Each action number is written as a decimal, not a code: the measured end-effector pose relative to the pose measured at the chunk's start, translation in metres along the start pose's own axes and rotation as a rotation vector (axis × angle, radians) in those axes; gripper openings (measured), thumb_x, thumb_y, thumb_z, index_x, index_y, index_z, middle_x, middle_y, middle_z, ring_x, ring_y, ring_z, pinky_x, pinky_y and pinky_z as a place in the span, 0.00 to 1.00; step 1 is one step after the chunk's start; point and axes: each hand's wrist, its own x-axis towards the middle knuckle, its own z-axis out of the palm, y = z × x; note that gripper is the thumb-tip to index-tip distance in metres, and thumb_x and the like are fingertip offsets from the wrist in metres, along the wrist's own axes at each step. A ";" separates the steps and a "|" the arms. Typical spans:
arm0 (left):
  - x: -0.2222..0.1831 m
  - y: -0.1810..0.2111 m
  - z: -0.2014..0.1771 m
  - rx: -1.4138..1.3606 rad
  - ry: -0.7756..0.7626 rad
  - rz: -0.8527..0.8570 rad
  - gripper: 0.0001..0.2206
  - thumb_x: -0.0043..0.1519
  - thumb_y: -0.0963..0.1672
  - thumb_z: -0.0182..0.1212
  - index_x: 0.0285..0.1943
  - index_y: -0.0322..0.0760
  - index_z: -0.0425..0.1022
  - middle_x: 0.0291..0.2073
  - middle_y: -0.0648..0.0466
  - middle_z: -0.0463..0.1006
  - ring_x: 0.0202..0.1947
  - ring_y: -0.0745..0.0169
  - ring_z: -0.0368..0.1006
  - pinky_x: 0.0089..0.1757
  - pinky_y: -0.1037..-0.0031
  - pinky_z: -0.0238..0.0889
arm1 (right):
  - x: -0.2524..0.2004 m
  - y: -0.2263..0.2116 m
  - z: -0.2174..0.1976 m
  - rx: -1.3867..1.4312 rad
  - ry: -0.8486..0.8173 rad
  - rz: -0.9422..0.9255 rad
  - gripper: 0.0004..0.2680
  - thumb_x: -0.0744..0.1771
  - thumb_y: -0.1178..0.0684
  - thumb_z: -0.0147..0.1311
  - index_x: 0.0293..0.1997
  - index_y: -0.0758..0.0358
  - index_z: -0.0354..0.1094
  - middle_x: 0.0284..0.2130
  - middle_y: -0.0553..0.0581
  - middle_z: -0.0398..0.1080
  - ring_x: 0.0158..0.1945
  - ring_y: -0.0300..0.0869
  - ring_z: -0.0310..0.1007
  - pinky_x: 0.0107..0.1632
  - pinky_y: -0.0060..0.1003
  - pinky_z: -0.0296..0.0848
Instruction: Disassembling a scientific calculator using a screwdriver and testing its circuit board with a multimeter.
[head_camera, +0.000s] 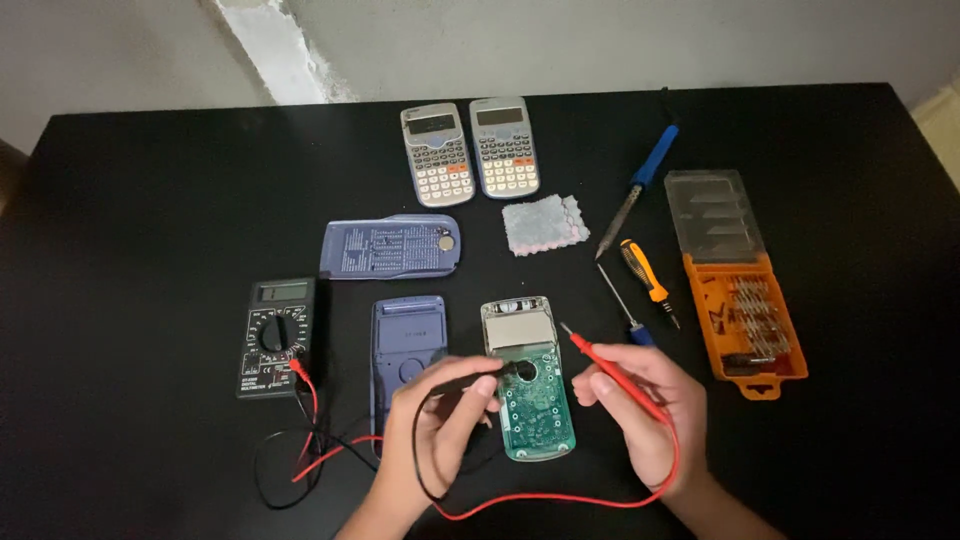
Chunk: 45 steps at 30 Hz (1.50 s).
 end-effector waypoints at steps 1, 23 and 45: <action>0.001 0.004 0.001 0.049 0.009 0.076 0.09 0.62 0.38 0.59 0.47 0.25 0.82 0.39 0.48 0.81 0.31 0.66 0.77 0.33 0.79 0.72 | 0.002 -0.001 0.002 -0.053 0.010 -0.003 0.09 0.65 0.65 0.55 0.49 0.77 0.71 0.28 0.66 0.80 0.28 0.44 0.79 0.36 0.33 0.79; 0.001 0.001 -0.019 0.060 -0.050 -0.077 0.09 0.53 0.35 0.67 0.42 0.25 0.87 0.28 0.48 0.88 0.28 0.67 0.80 0.32 0.80 0.72 | -0.006 0.001 -0.007 -0.170 -0.015 0.134 0.03 0.60 0.66 0.65 0.32 0.73 0.76 0.23 0.61 0.80 0.24 0.39 0.78 0.30 0.28 0.76; -0.041 0.017 0.021 0.328 0.278 0.292 0.10 0.50 0.38 0.73 0.41 0.30 0.85 0.33 0.49 0.88 0.26 0.69 0.82 0.31 0.83 0.75 | -0.040 -0.003 0.011 -0.052 -0.016 -0.151 0.01 0.63 0.66 0.52 0.33 0.71 0.70 0.32 0.67 0.81 0.30 0.45 0.85 0.38 0.37 0.89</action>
